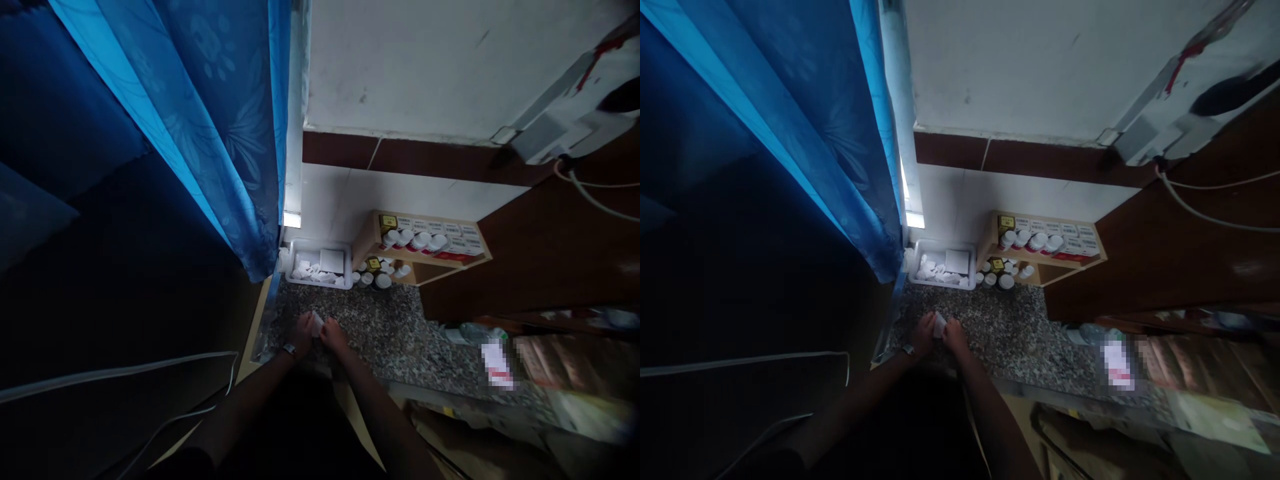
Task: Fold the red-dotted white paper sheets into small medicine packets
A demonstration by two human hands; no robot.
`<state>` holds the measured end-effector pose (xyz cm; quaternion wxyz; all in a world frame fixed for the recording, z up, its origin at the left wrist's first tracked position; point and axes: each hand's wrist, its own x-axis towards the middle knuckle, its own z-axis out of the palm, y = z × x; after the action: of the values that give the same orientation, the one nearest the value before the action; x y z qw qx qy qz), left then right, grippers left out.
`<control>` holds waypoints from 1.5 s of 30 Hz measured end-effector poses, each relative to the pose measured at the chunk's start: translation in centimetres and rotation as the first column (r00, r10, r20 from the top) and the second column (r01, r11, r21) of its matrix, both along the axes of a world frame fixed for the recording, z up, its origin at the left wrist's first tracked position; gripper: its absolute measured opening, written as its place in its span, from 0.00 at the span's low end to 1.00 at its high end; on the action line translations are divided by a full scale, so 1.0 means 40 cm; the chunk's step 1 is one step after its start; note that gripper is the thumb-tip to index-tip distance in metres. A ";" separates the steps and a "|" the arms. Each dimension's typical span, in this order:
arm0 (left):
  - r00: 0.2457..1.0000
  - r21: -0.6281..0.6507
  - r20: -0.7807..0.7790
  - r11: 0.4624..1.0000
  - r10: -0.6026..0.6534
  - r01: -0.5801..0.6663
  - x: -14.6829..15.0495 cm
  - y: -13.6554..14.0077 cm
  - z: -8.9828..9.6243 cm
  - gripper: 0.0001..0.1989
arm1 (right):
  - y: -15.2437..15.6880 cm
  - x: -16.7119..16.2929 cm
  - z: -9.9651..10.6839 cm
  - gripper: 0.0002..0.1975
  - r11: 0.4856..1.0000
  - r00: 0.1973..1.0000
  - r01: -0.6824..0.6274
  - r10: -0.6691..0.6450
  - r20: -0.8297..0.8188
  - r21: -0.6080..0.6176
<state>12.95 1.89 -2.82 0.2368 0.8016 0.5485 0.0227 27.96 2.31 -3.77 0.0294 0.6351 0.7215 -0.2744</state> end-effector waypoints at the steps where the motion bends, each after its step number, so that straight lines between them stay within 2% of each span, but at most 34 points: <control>1: 0.991 0.037 -0.019 0.990 -0.136 0.137 -0.012 -0.005 -0.009 0.23 | -0.002 -0.001 0.002 0.06 1.000 1.000 0.006 -0.006 -0.001 0.007; 3: 0.929 0.057 -0.075 0.929 -0.362 0.366 -0.037 -0.016 -0.027 0.24 | -0.006 -0.002 0.005 0.06 0.999 1.000 0.019 -0.018 -0.007 0.028; 4: 0.898 0.045 -0.107 0.900 -0.427 0.434 -0.048 -0.020 -0.036 0.26 | -0.008 -0.002 0.005 0.06 0.999 1.000 0.024 -0.023 -0.015 0.041; 6: 0.866 0.007 -0.156 0.877 -0.474 0.481 -0.064 -0.025 -0.050 0.29 | -0.012 -0.001 0.004 0.06 0.997 0.999 0.034 -0.033 -0.029 0.063; 9: 0.865 -0.036 -0.182 0.883 -0.467 0.469 -0.070 -0.023 -0.059 0.33 | -0.023 0.003 0.000 0.08 0.992 0.998 0.064 -0.063 -0.016 0.105; 12: 0.867 -0.040 -0.160 0.880 -0.473 0.473 -0.065 -0.016 -0.057 0.34 | -0.052 0.001 -0.010 0.16 0.976 0.996 0.068 -0.079 0.047 0.207; 15: 0.866 -0.031 -0.165 0.880 -0.472 0.474 -0.061 -0.015 -0.055 0.34 | -0.100 -0.011 -0.032 0.22 0.941 0.995 -0.058 0.027 0.099 0.332; 17: 0.870 -0.026 -0.177 0.886 -0.459 0.462 -0.060 -0.017 -0.056 0.33 | -0.136 -0.020 -0.050 0.26 0.914 0.984 -0.163 0.124 0.127 0.371; 19: 0.874 -0.022 -0.178 0.890 -0.452 0.456 -0.061 -0.018 -0.055 0.33 | -0.164 -0.023 -0.068 0.28 0.907 0.976 -0.206 0.161 0.150 0.367; 22: 0.875 -0.016 -0.164 0.888 -0.456 0.460 -0.059 -0.017 -0.045 0.33 | -0.186 -0.017 -0.084 0.29 0.921 0.974 -0.204 0.156 0.165 0.331; 27: 0.916 0.011 -0.126 0.923 -0.381 0.386 -0.040 -0.003 -0.023 0.24 | -0.183 -0.003 -0.084 0.29 0.935 0.974 -0.202 0.160 0.161 0.291; 30: 0.926 0.059 -0.103 0.927 -0.364 0.371 -0.027 0.002 -0.021 0.21 | -0.182 -0.001 -0.079 0.28 0.941 0.978 -0.165 0.118 0.172 0.296; 35: 0.923 0.112 -0.123 0.920 -0.363 0.377 -0.021 -0.005 -0.039 0.22 | -0.193 0.003 -0.071 0.27 0.941 0.980 -0.082 0.016 0.199 0.328; 39: 0.925 0.103 -0.114 0.922 -0.362 0.373 -0.023 -0.010 -0.045 0.22 | -0.188 0.004 -0.068 0.25 0.927 0.977 -0.042 -0.040 0.208 0.372; 43: 0.940 0.055 -0.066 0.940 -0.334 0.337 -0.020 -0.013 -0.038 0.21 | -0.161 0.000 -0.065 0.24 0.924 0.983 -0.110 0.048 0.175 0.367; 45: 0.972 0.039 0.015 0.972 -0.234 0.233 -0.010 -0.012 -0.037 0.20 | -0.148 0.001 -0.065 0.24 0.923 0.981 -0.167 0.121 0.151 0.347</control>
<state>12.54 1.42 -4.31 0.2284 0.8644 0.4477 0.0126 27.99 -3.62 -6.36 -0.0207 0.5911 0.8008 -0.0946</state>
